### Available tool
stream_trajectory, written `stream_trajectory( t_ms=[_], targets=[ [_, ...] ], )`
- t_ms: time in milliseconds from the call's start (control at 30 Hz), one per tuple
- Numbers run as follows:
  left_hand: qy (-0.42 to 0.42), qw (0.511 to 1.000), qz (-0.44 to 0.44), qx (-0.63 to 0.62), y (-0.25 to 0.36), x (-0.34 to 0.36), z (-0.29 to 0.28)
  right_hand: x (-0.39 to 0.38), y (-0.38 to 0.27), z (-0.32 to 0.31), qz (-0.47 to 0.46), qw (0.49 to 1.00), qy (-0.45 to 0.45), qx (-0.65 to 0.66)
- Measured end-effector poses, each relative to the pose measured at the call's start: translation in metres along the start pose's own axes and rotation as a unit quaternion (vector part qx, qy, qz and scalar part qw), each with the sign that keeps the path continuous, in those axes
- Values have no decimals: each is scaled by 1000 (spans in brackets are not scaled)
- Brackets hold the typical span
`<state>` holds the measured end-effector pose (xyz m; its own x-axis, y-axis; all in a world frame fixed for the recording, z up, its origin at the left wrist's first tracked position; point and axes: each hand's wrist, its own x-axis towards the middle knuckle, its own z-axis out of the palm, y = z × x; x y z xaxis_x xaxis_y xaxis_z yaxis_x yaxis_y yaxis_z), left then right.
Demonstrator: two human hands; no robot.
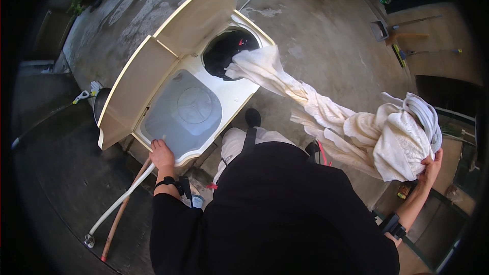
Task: The person picks up a squeegee tool, uses a hose to fill a basin with water, and places clothes into a two-tub washing machine.
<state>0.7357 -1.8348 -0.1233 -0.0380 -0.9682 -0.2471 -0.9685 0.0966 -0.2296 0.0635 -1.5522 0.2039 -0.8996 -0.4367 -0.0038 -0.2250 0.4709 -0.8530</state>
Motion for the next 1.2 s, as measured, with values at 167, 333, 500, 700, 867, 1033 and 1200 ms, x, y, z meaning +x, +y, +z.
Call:
stream_trajectory(
  t_ms=[167, 333, 500, 700, 867, 1033, 1200],
  targets=[
    [-13, 1000, 16, 14, 1, 2, 4, 14, 16, -31, 6, 998, 36, -59],
    [-21, 999, 18, 43, 2, -2, 2, 27, 32, -36, 49, 996, 45, -62],
    [-29, 999, 10, 45, 3, -5, -8, 35, 42, -18, 65, 997, -7, -46],
    [-35, 998, 19, 46, 8, -14, -26, 33, 40, 12, 73, 995, -45, -42],
    [-45, 998, 18, 42, 6, -22, -35, 27, 36, 39, 62, 994, -80, -45],
    [-23, 999, 24, 27, 4, -30, -36, 25, 24, 59, 72, 993, -91, -37],
    [-26, 999, 20, 34, 5, -29, -36, 28, 18, 65, 73, 993, -81, -40]
  ],
)
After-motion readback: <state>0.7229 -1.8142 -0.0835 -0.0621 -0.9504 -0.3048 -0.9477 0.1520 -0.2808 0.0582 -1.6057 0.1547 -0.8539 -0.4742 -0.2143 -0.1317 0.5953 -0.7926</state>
